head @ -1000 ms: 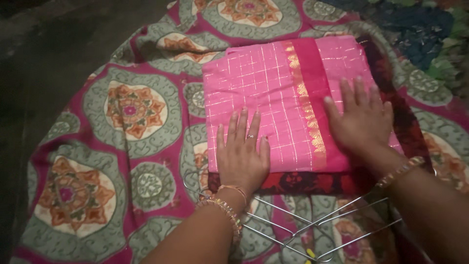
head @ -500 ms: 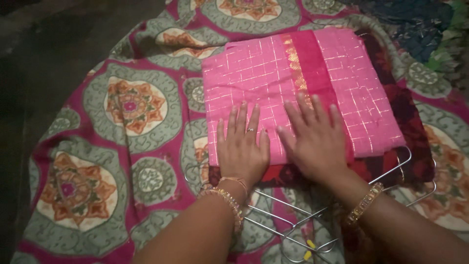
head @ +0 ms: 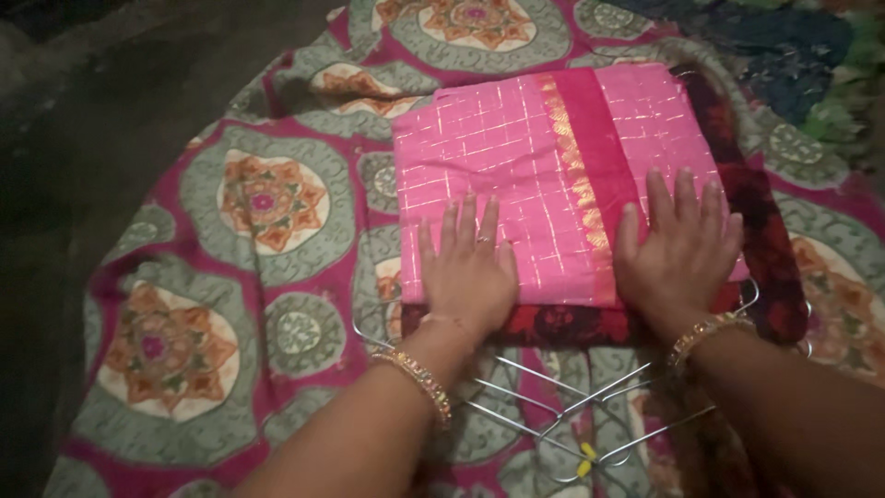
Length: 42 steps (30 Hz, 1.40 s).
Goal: The person folds a red patterned cloth and a pink patterned cloth on a wire rack, then places each folded item on a hanger and hangs them in a wardrobe. The person repeats the folding and hanging process for both items.
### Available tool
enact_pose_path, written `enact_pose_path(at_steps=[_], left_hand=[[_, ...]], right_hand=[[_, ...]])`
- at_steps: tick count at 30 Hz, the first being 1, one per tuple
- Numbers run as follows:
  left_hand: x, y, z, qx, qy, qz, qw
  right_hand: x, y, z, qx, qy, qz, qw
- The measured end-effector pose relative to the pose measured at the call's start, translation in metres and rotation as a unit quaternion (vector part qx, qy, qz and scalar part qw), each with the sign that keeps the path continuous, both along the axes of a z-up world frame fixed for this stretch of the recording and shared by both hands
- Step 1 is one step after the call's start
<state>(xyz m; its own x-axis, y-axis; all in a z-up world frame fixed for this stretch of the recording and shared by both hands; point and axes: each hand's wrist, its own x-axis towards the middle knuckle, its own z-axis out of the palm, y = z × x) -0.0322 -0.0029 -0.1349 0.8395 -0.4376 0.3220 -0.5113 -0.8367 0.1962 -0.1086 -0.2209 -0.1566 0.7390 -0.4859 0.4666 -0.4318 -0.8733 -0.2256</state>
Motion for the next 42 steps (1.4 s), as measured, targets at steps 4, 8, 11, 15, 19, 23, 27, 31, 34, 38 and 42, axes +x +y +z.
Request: enact_pose_path(at_steps=[4,8,11,15,19,23,27,31,34,38,42], left_hand=[[-0.010,-0.027,0.012,-0.053,0.011,-0.025,0.998],[-0.020,-0.046,0.014,-0.072,0.127,-0.137,0.980],[-0.009,-0.052,0.008,-0.068,0.083,-0.156,0.982],[0.032,-0.035,-0.002,-0.037,0.067,-0.121,0.990],[0.072,-0.012,-0.003,-0.046,0.115,-0.070,0.990],[0.089,0.009,-0.003,-0.054,0.171,0.034,0.983],[0.090,0.012,0.006,-0.078,0.145,0.140,0.976],[0.056,-0.013,0.013,-0.205,0.046,-0.007,0.978],[0.018,-0.050,0.010,0.013,-0.105,-0.230,0.967],[0.002,-0.071,-0.001,-0.112,0.026,-0.259,0.959],[0.033,-0.071,-0.001,-0.068,0.045,-0.295,0.952]], right_hand=[[-0.004,-0.001,-0.005,-0.038,-0.031,0.009,0.999],[-0.002,-0.001,-0.012,-0.073,-0.041,0.017,0.996],[-0.004,-0.006,-0.014,-0.099,-0.053,0.019,0.993],[-0.006,-0.005,-0.015,-0.112,-0.060,0.027,0.992],[-0.003,-0.005,-0.014,-0.105,-0.041,0.029,0.993],[-0.005,-0.005,-0.012,-0.107,-0.051,0.044,0.992],[-0.004,-0.002,-0.010,-0.107,-0.053,0.040,0.992],[-0.003,-0.005,-0.013,-0.121,-0.049,0.032,0.991],[-0.005,-0.006,-0.016,-0.125,-0.046,0.031,0.991],[-0.005,-0.011,-0.017,-0.124,-0.040,0.035,0.991],[-0.006,-0.006,-0.019,-0.125,-0.041,0.042,0.990]])
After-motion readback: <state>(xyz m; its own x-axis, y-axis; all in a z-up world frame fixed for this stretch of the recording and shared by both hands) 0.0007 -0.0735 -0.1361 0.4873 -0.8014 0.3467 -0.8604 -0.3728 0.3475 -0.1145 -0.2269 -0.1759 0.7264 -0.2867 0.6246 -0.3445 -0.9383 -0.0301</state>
